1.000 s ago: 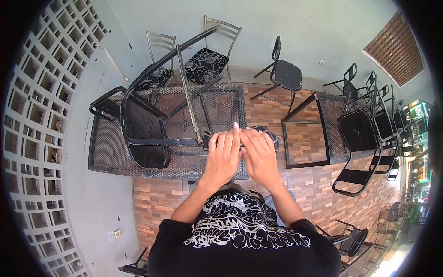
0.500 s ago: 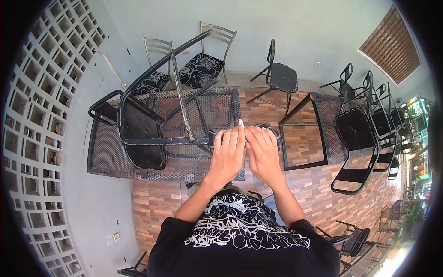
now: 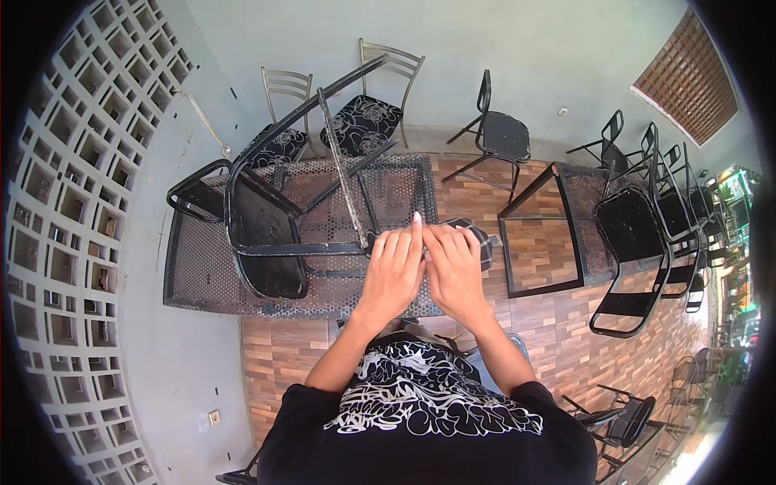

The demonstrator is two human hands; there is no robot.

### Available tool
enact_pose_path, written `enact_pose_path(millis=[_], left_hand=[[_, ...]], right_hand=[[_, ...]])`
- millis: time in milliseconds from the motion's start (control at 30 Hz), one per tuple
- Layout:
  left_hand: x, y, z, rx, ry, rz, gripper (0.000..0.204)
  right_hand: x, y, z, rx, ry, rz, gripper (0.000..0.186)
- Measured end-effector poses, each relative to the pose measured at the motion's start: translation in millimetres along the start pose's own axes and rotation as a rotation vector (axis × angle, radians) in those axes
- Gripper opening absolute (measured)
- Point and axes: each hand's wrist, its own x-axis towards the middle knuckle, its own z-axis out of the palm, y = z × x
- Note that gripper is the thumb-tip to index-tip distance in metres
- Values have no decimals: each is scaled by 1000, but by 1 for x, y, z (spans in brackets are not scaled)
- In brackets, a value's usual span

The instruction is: Repairing a metal chair by wrapping tape or protective material around its frame.

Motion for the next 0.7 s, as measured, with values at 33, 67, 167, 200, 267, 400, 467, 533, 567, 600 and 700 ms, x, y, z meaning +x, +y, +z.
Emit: enact_pose_path(millis=[33,67,167,200,267,400,467,533,567,600,700], left_hand=[[-3,-4,-3,1,0,1,77],[-6,-7,-5,-11,-10,-6,77],[-9,-11,-8,-24,-14,-10,77],[-9,-12,-9,-10,-27,4,74],[-8,-12,-8,0,-39,21,71],[-7,-8,-7,37,-51,-10,69],[-7,-6,-4,99,-43,-20,68],[-7,-6,-2,125,-49,-11,68],[-7,-5,-1,153,-54,-1,68],[-7,-3,0,150,-57,-2,68],[-6,2,5,179,-41,-31,68]], right_hand=[[1,-4,4,15,-5,5,48],[2,-7,8,9,-4,4,48],[2,-14,10,10,-2,18,48],[2,-14,11,11,-3,17,48],[1,-12,10,4,0,17,49],[3,-14,11,4,-10,38,50],[3,-16,10,5,-9,45,50],[3,-13,8,-2,-8,32,52],[2,-11,7,-7,-6,17,55],[2,-9,5,-8,-9,21,55],[3,-3,-1,40,-17,-8,55]])
